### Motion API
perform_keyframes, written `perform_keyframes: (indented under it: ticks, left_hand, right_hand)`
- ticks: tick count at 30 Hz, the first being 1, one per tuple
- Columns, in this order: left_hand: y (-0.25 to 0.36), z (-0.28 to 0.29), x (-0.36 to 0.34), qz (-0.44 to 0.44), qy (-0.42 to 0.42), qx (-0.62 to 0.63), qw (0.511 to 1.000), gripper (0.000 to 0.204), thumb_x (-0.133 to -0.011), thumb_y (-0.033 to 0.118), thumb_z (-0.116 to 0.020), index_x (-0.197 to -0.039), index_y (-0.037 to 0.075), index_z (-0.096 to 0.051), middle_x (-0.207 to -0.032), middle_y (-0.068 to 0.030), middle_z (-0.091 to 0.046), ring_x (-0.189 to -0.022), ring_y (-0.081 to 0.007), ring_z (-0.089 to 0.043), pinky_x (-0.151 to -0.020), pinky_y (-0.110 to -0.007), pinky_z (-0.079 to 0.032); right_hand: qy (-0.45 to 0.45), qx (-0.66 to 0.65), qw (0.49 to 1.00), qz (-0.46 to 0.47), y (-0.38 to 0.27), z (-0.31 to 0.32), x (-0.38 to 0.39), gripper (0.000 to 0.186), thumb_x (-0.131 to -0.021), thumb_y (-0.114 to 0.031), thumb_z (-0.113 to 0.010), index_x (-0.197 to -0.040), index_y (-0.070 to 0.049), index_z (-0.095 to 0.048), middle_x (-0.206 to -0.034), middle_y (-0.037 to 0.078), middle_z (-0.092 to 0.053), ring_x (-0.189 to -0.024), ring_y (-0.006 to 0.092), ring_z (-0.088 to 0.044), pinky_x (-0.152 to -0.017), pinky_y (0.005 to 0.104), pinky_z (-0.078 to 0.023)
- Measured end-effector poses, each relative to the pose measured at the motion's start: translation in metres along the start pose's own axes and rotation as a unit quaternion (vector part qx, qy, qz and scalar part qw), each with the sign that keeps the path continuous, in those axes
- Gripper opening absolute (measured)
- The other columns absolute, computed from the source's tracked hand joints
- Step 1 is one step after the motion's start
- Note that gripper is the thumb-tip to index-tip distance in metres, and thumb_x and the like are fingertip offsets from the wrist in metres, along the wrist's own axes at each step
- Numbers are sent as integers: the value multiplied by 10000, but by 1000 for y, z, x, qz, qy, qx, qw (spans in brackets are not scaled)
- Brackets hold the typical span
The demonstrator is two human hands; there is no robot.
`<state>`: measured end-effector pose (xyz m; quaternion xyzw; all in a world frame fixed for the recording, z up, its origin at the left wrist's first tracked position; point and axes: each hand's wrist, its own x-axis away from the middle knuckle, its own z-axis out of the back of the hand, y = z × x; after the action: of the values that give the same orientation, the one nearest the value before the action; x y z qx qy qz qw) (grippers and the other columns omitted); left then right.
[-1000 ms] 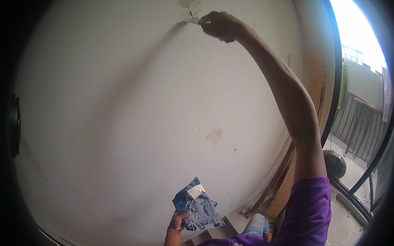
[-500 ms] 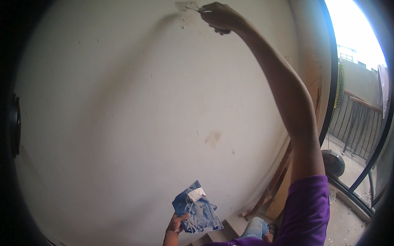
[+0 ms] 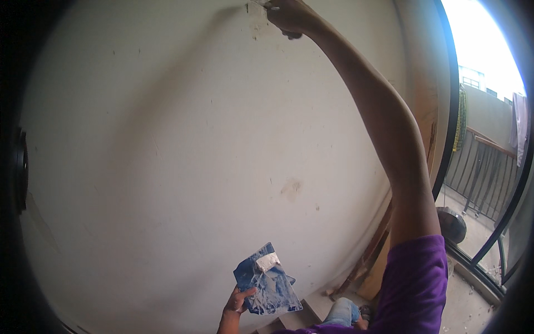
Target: The person applies plaster to a wall using a trowel and a hawk. They scoop plaster from the hawk and spread it onto the wall surface, smoothing it out with the trowel. The person works on a wall adjacent to a staircase, moving along the steps to reach different areas.
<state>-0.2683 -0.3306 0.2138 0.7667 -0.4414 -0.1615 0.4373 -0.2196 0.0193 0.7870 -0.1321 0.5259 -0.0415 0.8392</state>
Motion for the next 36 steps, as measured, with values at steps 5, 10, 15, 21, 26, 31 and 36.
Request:
perform_keyframes:
  ticks: [5, 10, 15, 21, 26, 31, 36]
  left_hand:
    - [-6, 3, -1, -9, 1, 16, 1000, 483, -798, -4, -642, -1260, 47, -511, -1115, -99, -634, -1019, -250, -643, -893, -407, -524]
    - [3, -9, 6, 7, 17, 21, 1000, 490, -790, -6, -638, -1261, 42, -510, -1124, -103, -633, -1029, -260, -641, -893, -407, -525]
    - [-7, -7, -1, -8, 12, 30, 999, 495, -786, -14, -637, -1260, 37, -504, -1125, -114, -633, -1030, -266, -643, -892, -418, -533]
    - [5, -18, 8, 23, 7, 55, 998, 555, -768, -50, -643, -1290, 56, -487, -1132, -107, -631, -1039, -254, -638, -904, -416, -524]
    - [-6, 0, 1, 39, 11, 54, 998, 526, -774, -52, -639, -1270, 55, -501, -1112, -98, -639, -1021, -248, -643, -895, -408, -527]
    - [1, 2, 11, 19, 49, 18, 998, 473, -790, -18, -654, -1240, 45, -522, -1090, -98, -647, -987, -247, -654, -864, -406, -539]
    - [1, 1, 5, -7, 20, 12, 1000, 454, -787, 3, -668, -1219, 36, -533, -1053, -95, -653, -998, -239, -649, -863, -400, -534]
  right_hand:
    - [-12, 129, 990, 51, 7, -29, -1, 273, -887, -188, -472, -1064, -49, -625, -629, 70, -589, -444, 166, -553, -399, 325, -456]
    - [-56, 103, 993, 3, 7, -1, -8, 292, -914, -225, -436, -1060, -64, -631, -613, 78, -601, -473, 167, -583, -509, 367, -503]
    - [46, 130, 989, 51, 40, -14, 0, 274, -754, -147, -455, -943, -54, -629, -647, 146, -626, -583, 280, -641, -598, 412, -525]
    - [-17, 25, 999, -39, 30, 19, -7, 370, -936, -260, -483, -1251, -100, -590, -713, 81, -613, -553, 141, -631, -431, 293, -532]
    - [77, 44, 996, -1, 7, -45, -30, 373, -897, -229, -498, -1237, -116, -599, -731, 158, -648, -577, 212, -652, -525, 366, -549]
    - [70, 46, 995, 56, 4, -87, 10, 344, -803, -173, -455, -1080, -77, -633, -802, 235, -669, -750, 420, -658, -731, 490, -527]
    - [8, 13, 1000, 20, 0, -25, -2, 305, -913, -245, -476, -1109, -99, -659, -564, 45, -550, -439, 137, -539, -433, 322, -478]
